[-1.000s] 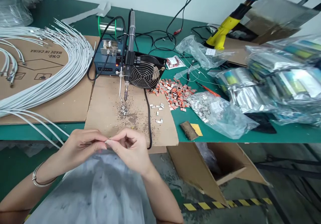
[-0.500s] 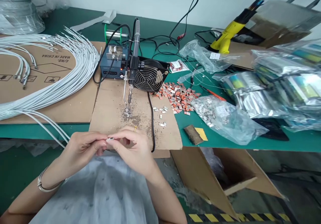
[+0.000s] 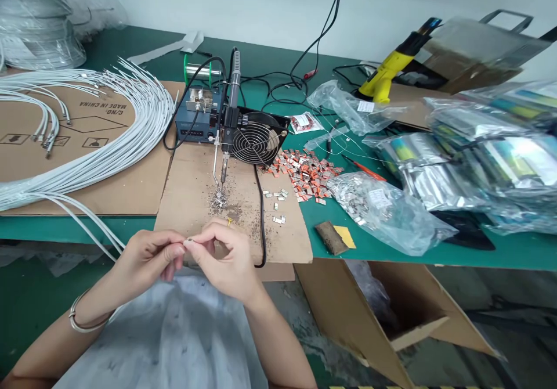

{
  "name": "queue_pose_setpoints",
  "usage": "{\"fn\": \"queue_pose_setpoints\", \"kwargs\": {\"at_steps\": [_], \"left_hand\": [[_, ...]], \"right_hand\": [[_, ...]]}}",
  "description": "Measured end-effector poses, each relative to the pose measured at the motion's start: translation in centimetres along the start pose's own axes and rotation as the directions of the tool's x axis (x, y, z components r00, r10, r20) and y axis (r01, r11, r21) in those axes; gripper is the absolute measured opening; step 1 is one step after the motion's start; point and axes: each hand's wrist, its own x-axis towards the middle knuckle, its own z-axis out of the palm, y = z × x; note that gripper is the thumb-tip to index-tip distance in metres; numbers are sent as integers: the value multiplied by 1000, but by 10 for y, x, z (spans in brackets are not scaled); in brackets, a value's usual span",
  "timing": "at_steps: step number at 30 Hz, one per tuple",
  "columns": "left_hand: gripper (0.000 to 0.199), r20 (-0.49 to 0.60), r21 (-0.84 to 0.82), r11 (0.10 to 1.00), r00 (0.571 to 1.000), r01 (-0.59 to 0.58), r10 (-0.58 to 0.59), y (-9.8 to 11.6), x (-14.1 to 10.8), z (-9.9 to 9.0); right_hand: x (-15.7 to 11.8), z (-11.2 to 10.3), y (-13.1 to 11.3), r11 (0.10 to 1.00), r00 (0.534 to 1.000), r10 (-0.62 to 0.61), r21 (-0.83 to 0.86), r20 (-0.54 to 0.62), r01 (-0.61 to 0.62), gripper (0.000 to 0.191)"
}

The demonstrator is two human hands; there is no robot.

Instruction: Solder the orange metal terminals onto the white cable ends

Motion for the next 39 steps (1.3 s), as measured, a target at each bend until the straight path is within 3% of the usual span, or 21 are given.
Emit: {"fn": "queue_pose_setpoints", "kwargs": {"at_steps": [3, 5, 7, 9, 11, 13, 15, 18, 23, 26, 28, 31, 33, 35, 39], "left_hand": [[30, -33, -180, 983, 998, 46, -53, 2, 2, 2], [28, -45, -271, 961, 996, 63, -78, 3, 2, 3], [28, -46, -304, 950, 995, 67, -85, 3, 2, 2], [30, -35, -297, 953, 997, 58, -72, 3, 2, 0], [31, -8, -278, 960, 999, 39, -43, 4, 0, -2], [29, 34, -266, 964, 999, 21, -12, 5, -1, -4], [29, 74, -261, 965, 997, 13, 7, 7, -2, -6], [31, 98, -247, 969, 995, 18, 7, 9, -2, -6], [32, 112, -183, 983, 994, 11, 9, 10, -2, -7], [31, 131, -115, 993, 991, -28, 43, 10, 0, -9], [30, 138, -35, 996, 986, -87, 91, 12, 0, -11], [29, 134, 159, 972, 979, -176, 156, 17, 0, -12], [29, 128, 267, 944, 978, -196, 167, 21, -2, -12], [28, 96, 303, 934, 981, -190, 168, 24, -3, -10], [27, 7, 271, 950, 988, -152, 156, 25, -3, -7]], "right_hand": [[-3, 12, 4, 989, 981, -136, -69, -134, 128, 12], [-5, 18, 7, 939, 937, -298, -234, -180, 253, 19], [-7, 20, 7, 825, 877, -459, -434, -141, 363, 27], [-7, 15, 4, 735, 846, -529, -531, -61, 421, 33], [-5, 7, -2, 790, 887, -461, -465, -21, 399, 33], [-1, -2, -7, 906, 953, -302, -304, 16, 293, 29], [2, -7, -11, 971, 984, -162, -164, 79, 173, 25], [5, -8, -11, 988, 984, -116, -84, 133, 128, 24], [3, -6, -10, 990, 986, -124, -47, 109, 129, 26], [4, -6, -11, 997, 989, -27, 73, 144, 17, 22], [4, -5, -8, 948, 970, 123, 265, 212, -178, 15], [6, -4, -2, 719, 854, 347, 475, 386, -507, 13], [6, -7, 2, 633, 795, 403, 489, 453, -600, 19], [5, -11, 3, 673, 816, 394, 472, 422, -569, 21], [1, -17, -2, 899, 933, 277, 279, 230, -336, 18]]}}
